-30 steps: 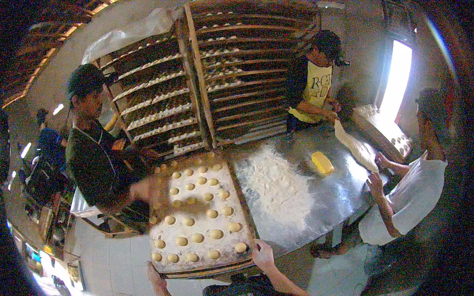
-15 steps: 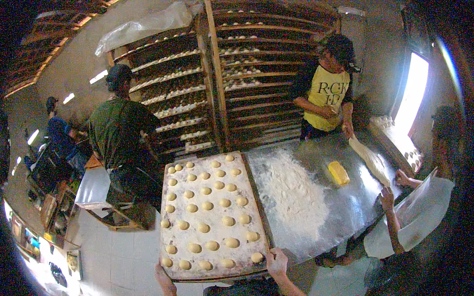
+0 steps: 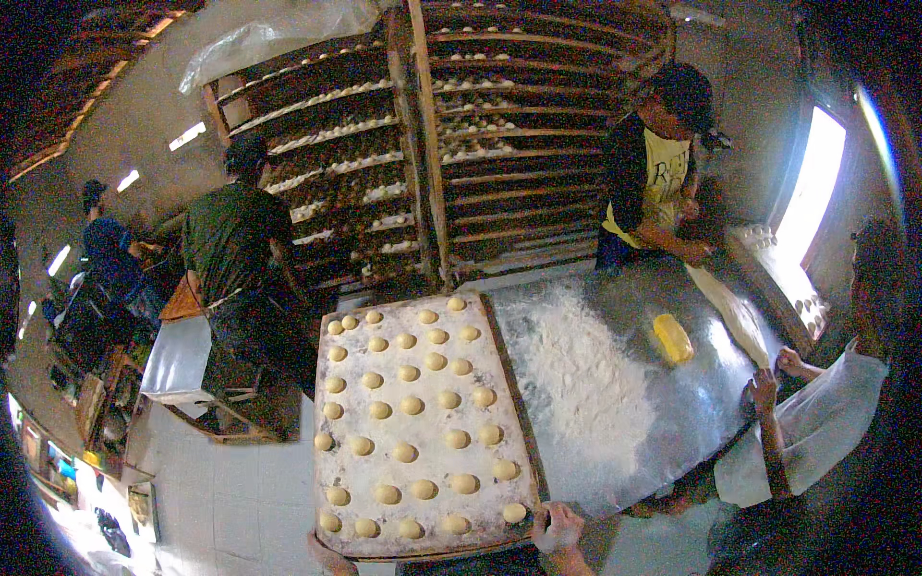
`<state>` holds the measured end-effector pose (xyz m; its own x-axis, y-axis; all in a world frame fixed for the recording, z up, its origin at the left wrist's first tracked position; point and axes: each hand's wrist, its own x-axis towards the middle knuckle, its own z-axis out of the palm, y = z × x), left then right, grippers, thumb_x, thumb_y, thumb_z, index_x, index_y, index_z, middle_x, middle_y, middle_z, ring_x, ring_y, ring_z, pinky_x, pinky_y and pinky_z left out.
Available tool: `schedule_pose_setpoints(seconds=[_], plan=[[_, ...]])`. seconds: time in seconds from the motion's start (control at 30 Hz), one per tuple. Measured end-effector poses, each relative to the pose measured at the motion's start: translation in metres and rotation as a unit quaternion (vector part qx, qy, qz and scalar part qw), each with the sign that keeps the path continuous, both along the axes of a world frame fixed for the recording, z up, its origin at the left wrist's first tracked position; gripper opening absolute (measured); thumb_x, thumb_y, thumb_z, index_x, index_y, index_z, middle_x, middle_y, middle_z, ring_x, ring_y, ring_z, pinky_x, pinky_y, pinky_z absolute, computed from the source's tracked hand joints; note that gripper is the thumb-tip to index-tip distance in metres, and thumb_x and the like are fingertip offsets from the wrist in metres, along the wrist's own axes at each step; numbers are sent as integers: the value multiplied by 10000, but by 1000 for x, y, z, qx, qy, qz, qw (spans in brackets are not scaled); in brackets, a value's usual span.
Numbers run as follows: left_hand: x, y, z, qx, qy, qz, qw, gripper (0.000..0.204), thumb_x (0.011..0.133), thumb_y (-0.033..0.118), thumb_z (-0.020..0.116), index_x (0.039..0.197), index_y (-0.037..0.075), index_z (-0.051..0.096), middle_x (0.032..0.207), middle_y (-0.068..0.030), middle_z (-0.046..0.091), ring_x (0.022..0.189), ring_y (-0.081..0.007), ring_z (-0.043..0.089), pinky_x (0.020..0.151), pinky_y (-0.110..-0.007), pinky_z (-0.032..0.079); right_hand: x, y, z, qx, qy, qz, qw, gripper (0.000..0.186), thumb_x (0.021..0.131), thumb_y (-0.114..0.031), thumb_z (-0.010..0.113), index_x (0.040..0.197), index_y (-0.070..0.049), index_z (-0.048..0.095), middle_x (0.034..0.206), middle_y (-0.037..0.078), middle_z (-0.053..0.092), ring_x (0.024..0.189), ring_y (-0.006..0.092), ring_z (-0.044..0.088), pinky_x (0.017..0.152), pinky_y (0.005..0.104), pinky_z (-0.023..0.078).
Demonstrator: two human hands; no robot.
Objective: The person shapes small dough balls into rings by hand and places them on a wooden board. A coworker also shapes dough nearby while another person rolls dough in the background.
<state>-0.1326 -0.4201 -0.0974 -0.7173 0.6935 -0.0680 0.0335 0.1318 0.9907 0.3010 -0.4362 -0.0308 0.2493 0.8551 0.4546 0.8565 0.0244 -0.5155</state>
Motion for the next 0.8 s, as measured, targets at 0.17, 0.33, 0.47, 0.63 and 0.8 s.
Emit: schedule_pose_setpoints(seconds=[0.17,0.33,0.47,0.63,0.8], plan=[[18,14,34,71,-225,32,971,444,1006,248,405,1299,-62,526,1244,-177,593,1067,-298,602,920,-419,519,1,4,7,-31,-24,5,999,134,714,-47,629,843,-39,596,697,149,608,597,356,618,537,446,481],[11,10,39,-99,23,-35,994,386,984,215,443,1197,-62,606,1089,-142,663,933,-294,627,810,-408,531,-2,6,9,28,-23,-3,999,138,712,-114,654,840,-83,614,687,102,604,576,311,617,504,435,476],[-2,-7,0,-97,131,30,986,341,968,214,477,1099,-50,649,983,-137,683,841,-272,622,745,-402,530,1,5,5,-44,-39,1,998,138,717,-127,656,841,-78,621,701,100,618,600,316,635,523,447,500],[-14,-13,-38,-131,402,53,905,309,905,233,593,1054,-33,646,951,-192,687,829,-303,645,726,-423,530,6,6,8,-36,-59,27,997,143,724,-144,653,847,-79,619,717,96,620,593,310,633,518,458,503],[-9,-8,-25,-147,340,36,928,368,852,282,680,1049,-28,646,936,-198,694,817,-343,657,717,-447,530,4,8,16,-26,-32,46,998,142,765,-119,624,881,-38,612,732,159,626,606,360,626,516,455,482]])
